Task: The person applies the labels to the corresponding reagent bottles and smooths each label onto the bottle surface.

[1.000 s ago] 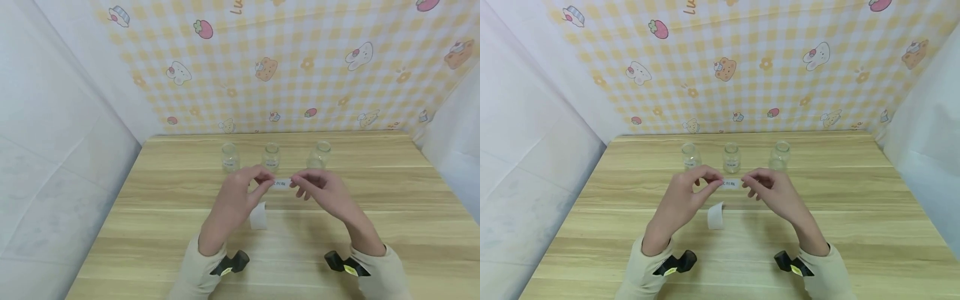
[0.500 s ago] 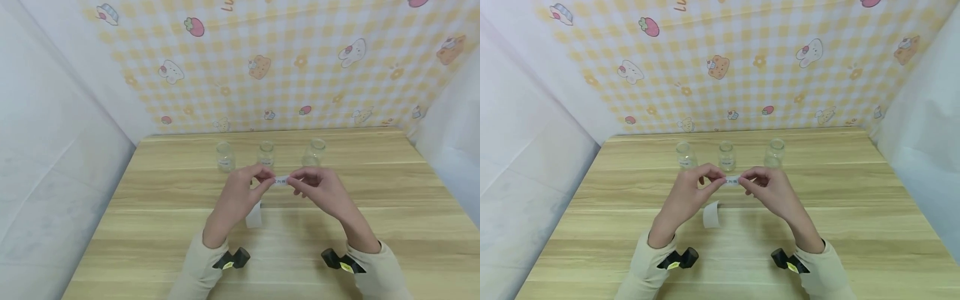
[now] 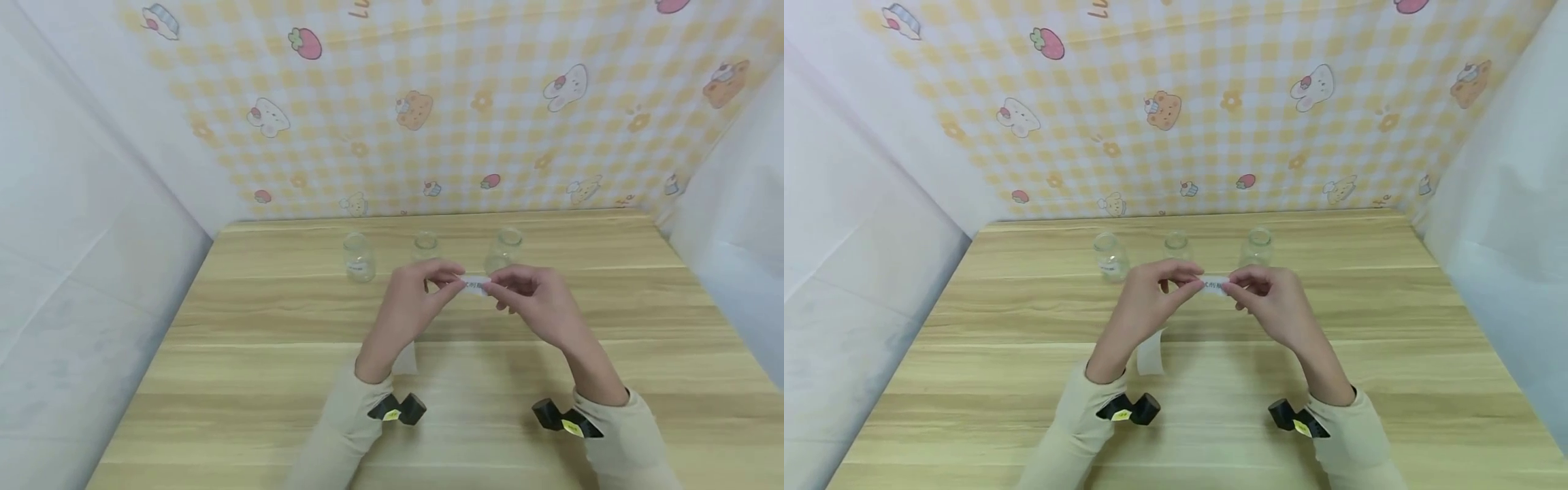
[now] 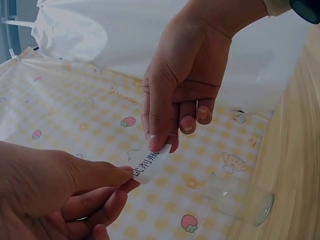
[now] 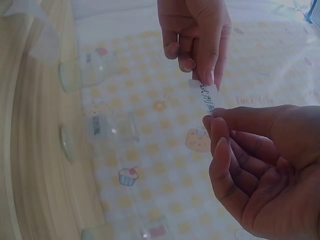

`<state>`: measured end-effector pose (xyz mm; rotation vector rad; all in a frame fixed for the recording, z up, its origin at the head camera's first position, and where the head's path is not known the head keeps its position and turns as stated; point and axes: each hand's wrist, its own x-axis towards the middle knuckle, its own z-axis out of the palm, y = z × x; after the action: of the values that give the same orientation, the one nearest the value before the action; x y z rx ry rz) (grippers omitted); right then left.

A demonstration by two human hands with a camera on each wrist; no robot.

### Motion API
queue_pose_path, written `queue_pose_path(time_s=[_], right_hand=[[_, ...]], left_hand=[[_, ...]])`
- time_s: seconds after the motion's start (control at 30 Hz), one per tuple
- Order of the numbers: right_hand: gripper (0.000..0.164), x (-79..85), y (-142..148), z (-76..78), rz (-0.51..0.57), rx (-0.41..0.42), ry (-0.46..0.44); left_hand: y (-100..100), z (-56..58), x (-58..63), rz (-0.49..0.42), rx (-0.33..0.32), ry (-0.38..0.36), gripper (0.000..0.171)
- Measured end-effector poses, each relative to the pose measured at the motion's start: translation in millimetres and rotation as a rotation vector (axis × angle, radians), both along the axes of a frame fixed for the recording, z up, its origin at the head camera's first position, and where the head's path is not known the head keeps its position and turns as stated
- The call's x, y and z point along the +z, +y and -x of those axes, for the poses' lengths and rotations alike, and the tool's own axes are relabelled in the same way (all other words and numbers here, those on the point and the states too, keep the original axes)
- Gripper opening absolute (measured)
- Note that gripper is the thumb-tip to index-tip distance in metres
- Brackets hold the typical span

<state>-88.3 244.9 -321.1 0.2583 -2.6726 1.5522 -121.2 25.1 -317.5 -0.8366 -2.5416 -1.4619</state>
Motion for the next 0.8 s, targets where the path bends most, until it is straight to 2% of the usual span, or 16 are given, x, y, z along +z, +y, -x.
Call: queue_pose_path(time_s=[0.2,0.43,0.6,0.8], right_hand=[[0.016,-5.9,22,6.8,0.0,-0.052,0.04],[0.019,-12.0,40,22.4,-0.008,-0.07,0.024],[0.02,-22.3,49,32.9,0.021,-0.073,0.012],[0.022,-39.3,62,42.2,0.007,-0.095,-0.02]], left_hand=[[29,12.8,-9.9,-0.026,0.031,-0.01,0.015],[53,27.2,-18.8,-0.045,0.081,-0.088,0.013],[64,40.0,-32.9,-0.053,0.101,-0.135,0.008],[76,53.7,-53.4,-0.079,0.066,-0.163,0.009]])
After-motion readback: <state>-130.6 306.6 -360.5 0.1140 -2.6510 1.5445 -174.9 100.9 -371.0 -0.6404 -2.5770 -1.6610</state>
